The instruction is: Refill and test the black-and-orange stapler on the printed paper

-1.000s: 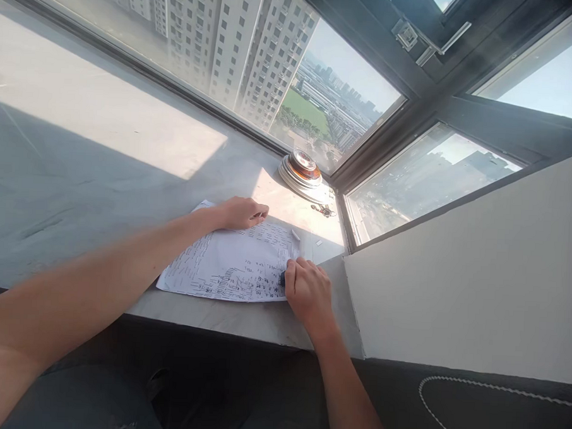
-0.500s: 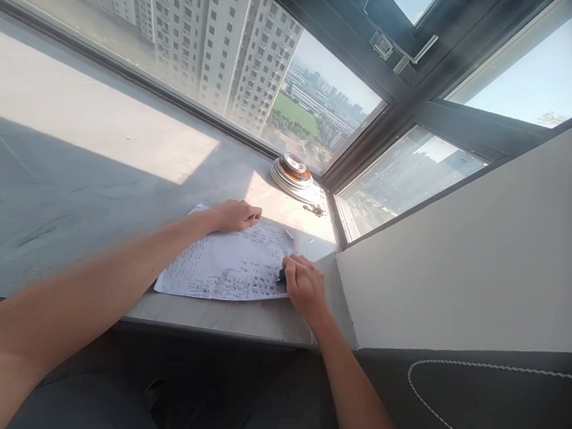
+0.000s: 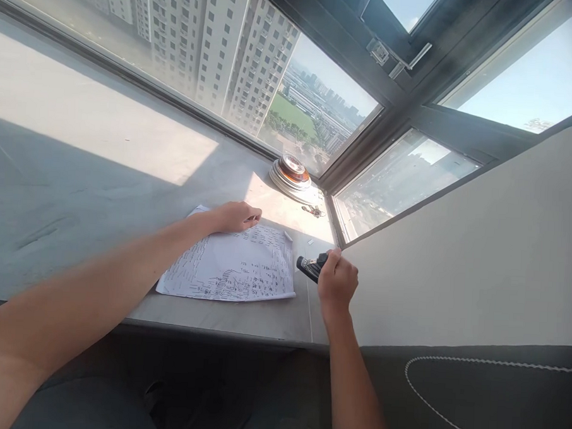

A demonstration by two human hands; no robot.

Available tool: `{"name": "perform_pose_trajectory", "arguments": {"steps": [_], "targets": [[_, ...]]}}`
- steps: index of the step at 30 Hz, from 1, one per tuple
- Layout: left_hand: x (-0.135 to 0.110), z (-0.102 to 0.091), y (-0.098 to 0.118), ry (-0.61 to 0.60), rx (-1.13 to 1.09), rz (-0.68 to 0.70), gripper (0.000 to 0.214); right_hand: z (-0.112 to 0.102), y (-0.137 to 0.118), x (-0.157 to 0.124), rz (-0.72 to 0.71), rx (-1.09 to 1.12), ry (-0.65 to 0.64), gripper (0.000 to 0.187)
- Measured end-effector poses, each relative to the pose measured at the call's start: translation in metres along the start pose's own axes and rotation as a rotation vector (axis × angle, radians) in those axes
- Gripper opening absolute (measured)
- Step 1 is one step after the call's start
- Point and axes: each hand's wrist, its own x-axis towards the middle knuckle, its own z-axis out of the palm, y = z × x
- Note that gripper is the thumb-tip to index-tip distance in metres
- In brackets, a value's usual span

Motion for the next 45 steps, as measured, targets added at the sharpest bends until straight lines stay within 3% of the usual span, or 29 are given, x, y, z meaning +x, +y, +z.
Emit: {"name": "perform_pose_trajectory", "arguments": {"steps": [3,6,10,13,17,22,28,30,33,36,39,42,45], "targets": [[0.001,0.002,-0.006,0.047,-0.079,0.073,0.018,0.013,-0.047,-0.004,-0.109,0.072,-0.138,0.068],[0.003,0.002,-0.009,0.085,-0.13,0.091,0.019,0.039,-0.087,-0.011,-0.248,0.08,-0.252,0.065],[0.004,-0.003,-0.006,0.218,-0.12,0.1,0.021,0.063,-0.104,-0.013,-0.361,0.004,-0.287,0.063],[0.003,-0.009,-0.002,0.397,-0.082,0.027,0.024,0.064,-0.091,-0.012,-0.366,-0.052,-0.328,0.062],[0.002,-0.013,-0.006,0.57,-0.076,-0.098,0.024,0.053,-0.055,-0.015,-0.337,-0.085,-0.329,0.058],[0.003,-0.012,-0.013,0.558,-0.071,-0.126,0.027,0.036,-0.004,-0.01,-0.182,-0.009,-0.289,0.056],[0.003,-0.015,-0.011,0.558,-0.094,-0.152,0.027,0.01,0.058,0.035,-0.103,0.422,-0.318,0.05],[0.003,-0.015,-0.01,0.563,-0.103,-0.157,0.027,0.013,0.077,0.051,-0.16,0.428,-0.291,0.04],[0.002,-0.015,-0.013,0.568,-0.109,-0.168,0.028,0.033,0.095,0.064,-0.327,0.378,-0.448,0.039],[0.002,-0.015,-0.019,0.583,-0.108,-0.177,0.028,0.062,0.099,0.066,-0.44,0.297,-0.636,0.049],[0.003,-0.016,-0.026,0.581,-0.095,-0.184,0.028,0.084,0.091,0.063,-0.446,0.182,-0.673,0.05],[0.003,-0.017,-0.025,0.597,-0.073,-0.208,0.027,0.099,0.069,0.06,-0.503,0.101,-0.656,0.052],[-0.005,-0.02,-0.014,0.687,-0.076,-0.28,0.026,0.112,0.032,0.059,-0.634,0.043,-0.684,0.059]]}}
